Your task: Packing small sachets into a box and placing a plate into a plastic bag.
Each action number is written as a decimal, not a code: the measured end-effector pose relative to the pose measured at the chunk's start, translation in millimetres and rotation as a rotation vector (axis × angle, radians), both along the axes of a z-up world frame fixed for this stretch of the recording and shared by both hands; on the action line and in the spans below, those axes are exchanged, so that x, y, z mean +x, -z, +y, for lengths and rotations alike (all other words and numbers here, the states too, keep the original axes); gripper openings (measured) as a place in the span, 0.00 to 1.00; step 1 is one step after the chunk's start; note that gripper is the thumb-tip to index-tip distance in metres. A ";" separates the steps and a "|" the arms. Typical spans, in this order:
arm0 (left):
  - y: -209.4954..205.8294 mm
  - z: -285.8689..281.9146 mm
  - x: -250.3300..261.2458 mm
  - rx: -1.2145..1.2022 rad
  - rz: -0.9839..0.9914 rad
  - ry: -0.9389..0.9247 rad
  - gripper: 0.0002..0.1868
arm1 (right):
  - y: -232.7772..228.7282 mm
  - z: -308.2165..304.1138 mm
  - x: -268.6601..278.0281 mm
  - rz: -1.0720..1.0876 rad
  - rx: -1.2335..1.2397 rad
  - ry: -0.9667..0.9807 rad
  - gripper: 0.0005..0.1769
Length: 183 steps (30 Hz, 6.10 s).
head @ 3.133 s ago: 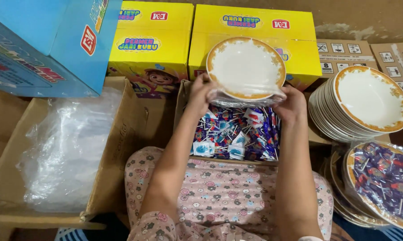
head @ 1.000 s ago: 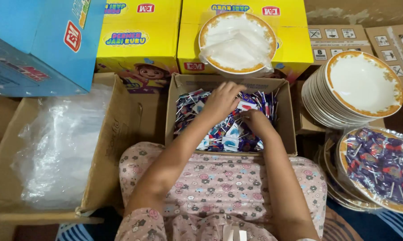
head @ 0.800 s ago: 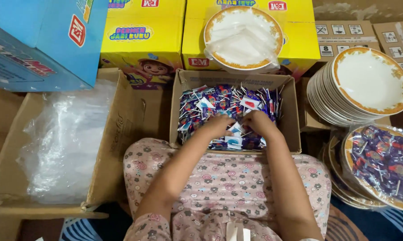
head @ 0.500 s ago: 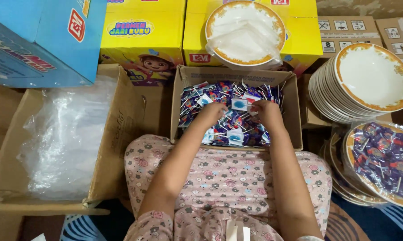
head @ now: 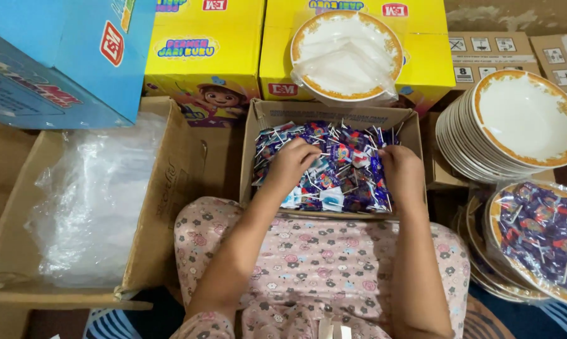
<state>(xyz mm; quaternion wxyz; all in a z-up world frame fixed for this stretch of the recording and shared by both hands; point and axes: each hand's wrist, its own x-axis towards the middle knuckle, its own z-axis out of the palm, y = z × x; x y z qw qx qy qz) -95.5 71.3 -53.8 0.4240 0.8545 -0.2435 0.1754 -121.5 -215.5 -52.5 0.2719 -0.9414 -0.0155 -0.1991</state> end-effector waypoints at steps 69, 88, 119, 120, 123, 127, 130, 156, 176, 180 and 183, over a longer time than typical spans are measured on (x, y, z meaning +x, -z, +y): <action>113.1 29.7 68.1 0.361 0.259 -0.096 0.04 | 102.0 40.5 35.0 0.346 -0.569 -0.304 0.08; -9.9 4.1 31.3 -0.242 -0.165 -0.091 0.07 | -5.0 20.7 -2.2 -0.057 -0.285 0.014 0.06; 40.8 30.6 55.4 0.168 -0.053 -0.226 0.12 | -78.9 100.2 176.5 0.044 -0.393 -0.400 0.36; 46.9 30.5 57.6 0.206 -0.021 -0.225 0.12 | -68.3 94.6 181.1 -0.091 -0.361 -0.439 0.30; 73.6 26.7 64.4 0.349 0.035 -0.192 0.08 | -75.0 92.9 105.9 -0.438 -0.231 -0.468 0.12; 105.0 5.4 61.8 0.468 0.115 -0.054 0.07 | 1.0 68.2 54.2 -0.389 -0.157 -0.377 0.05; 109.2 -10.0 45.4 0.519 0.178 0.118 0.10 | 71.4 38.9 36.1 0.013 -0.232 -0.304 0.07; 103.7 28.8 67.3 0.550 0.200 -0.022 0.03 | 168.4 -8.1 57.2 0.231 -0.304 -0.026 0.07; -71.1 -24.6 78.0 -0.084 -0.250 -0.330 0.04 | -27.6 55.9 107.6 -0.452 -0.281 0.154 0.09; -60.3 -41.8 118.9 0.062 -0.252 -0.575 0.05 | -6.3 77.6 180.8 -0.473 -0.398 0.235 0.14; -39.9 -45.3 146.0 0.144 -0.237 -0.594 0.04 | -20.8 98.6 186.5 -0.457 -0.485 0.179 0.12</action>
